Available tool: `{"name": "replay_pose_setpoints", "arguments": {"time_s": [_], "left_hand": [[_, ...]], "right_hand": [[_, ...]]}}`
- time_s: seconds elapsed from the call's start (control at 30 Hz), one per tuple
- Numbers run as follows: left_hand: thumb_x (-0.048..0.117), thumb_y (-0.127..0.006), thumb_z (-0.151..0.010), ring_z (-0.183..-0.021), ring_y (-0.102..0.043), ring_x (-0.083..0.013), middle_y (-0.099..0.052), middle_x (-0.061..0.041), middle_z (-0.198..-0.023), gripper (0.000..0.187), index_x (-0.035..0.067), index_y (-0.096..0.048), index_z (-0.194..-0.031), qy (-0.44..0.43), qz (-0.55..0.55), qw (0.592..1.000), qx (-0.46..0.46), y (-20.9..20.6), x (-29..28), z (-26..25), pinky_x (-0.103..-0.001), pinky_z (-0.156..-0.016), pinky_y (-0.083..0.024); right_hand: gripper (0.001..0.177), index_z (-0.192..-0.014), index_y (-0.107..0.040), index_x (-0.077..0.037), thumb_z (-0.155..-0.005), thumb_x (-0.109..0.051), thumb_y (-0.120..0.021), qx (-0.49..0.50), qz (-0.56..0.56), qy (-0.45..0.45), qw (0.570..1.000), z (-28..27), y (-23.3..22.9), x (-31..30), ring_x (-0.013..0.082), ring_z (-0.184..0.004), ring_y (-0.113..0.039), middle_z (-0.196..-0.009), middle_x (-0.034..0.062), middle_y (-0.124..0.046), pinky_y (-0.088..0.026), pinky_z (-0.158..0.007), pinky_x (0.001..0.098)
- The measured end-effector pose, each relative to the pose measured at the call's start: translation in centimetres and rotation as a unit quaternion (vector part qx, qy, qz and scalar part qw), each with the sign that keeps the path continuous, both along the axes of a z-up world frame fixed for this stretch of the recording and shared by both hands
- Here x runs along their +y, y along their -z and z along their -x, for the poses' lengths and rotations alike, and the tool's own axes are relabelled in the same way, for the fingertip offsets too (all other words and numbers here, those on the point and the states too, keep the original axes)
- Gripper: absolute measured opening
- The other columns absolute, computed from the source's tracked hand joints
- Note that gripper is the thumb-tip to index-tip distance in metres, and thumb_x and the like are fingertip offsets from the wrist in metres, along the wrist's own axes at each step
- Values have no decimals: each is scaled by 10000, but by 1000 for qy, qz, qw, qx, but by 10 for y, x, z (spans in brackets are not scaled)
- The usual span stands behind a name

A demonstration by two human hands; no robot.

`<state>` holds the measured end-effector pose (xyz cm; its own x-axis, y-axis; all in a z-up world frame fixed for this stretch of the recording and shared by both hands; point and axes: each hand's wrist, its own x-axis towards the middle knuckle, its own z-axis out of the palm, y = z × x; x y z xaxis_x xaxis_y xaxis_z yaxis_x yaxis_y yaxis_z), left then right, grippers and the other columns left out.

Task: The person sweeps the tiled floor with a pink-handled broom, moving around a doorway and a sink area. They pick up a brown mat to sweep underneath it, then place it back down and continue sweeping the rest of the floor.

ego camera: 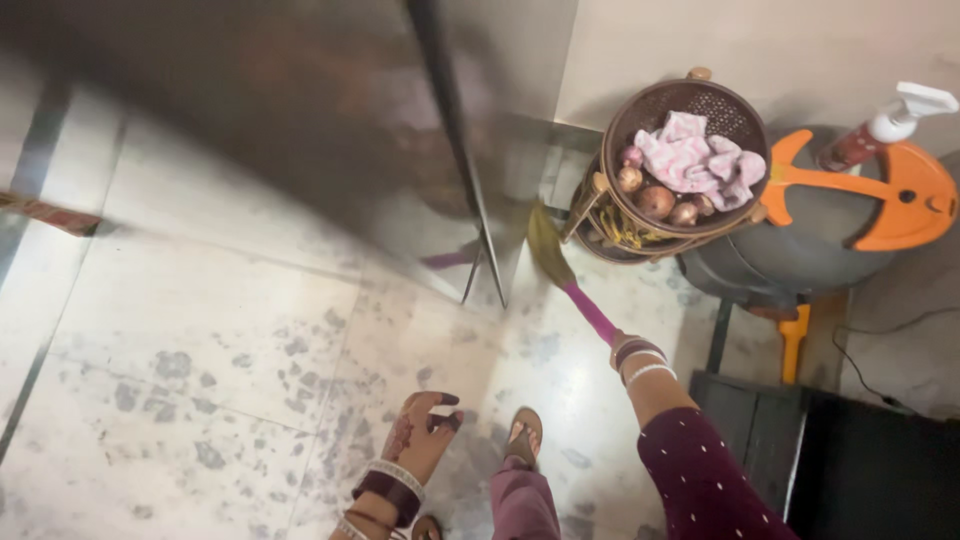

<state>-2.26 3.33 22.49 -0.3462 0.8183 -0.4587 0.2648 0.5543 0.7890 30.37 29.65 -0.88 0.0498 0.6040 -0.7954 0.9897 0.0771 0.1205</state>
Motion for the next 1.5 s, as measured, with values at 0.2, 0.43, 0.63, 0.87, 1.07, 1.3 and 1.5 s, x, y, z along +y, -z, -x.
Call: {"name": "replay_pose_setpoints", "arguments": {"time_s": [0.2,0.43,0.63,0.87,1.07,1.3,1.5], "left_hand": [[285,-758,-871,-882,-741,-201,-641,-63,-1200,338,98,-691,-1144,19,-56,998,10,8,-43,17,-322,-774,-575],[311,-761,-877,-908,-734,-187,-636,-66,-1205,353,113,-701,-1163,26,-72,997,17,21,-151,49,-314,-810,-585],[270,-805,-845,-958,-713,-181,-700,-69,-1154,303,88,-755,-1083,7,-75,997,22,61,-281,73,-313,-837,-591],[218,-744,-887,-933,-760,-181,-791,-77,-1037,272,61,-744,-1109,-23,-33,998,-38,87,-360,81,-303,-845,-577],[180,-762,-848,-952,-746,-158,-786,-55,-1082,306,66,-734,-1130,-69,-66,990,-107,133,-368,63,-311,-836,-567],[216,-752,-887,-899,-774,-156,-811,-70,-1036,309,74,-731,-1162,-98,-41,993,-42,134,-362,24,-287,-823,-570],[163,-718,-905,-841,-813,-157,-830,-39,-1006,266,108,-743,-1164,-92,57,993,38,106,-346,-4,-304,-796,-581]], "right_hand": [[512,-1538,-420,-168,-1053,-333,-416,6,7,-32,999,-33,-28,-122,334,-1207,-669,-1312,160,-674,-546,-1028,479],[630,-1572,-346,-226,-978,-176,-551,-2,83,-4,997,-51,-69,-298,334,-1206,-684,-1297,176,-685,-572,-1004,471],[808,-1611,-189,-333,-942,-189,-619,56,-36,66,996,-99,-147,-443,375,-1253,-635,-1345,218,-643,-502,-1080,466],[914,-1648,-163,-403,-916,-241,-685,0,-145,201,969,-163,-211,-525,379,-1241,-671,-1376,189,-661,-513,-1096,467],[680,-1349,-605,-34,-867,-498,-729,97,-173,388,900,-209,-156,-507,389,-1165,-726,-1247,264,-754,-555,-1027,466],[673,-1232,-682,57,-917,-538,-661,127,-39,506,852,-165,-60,-488,412,-1145,-726,-1207,290,-756,-564,-1000,481],[521,-1353,-607,-65,-951,-394,-636,60,-56,354,932,-163,13,-424,385,-1227,-669,-1316,222,-684,-540,-1055,469]]}}
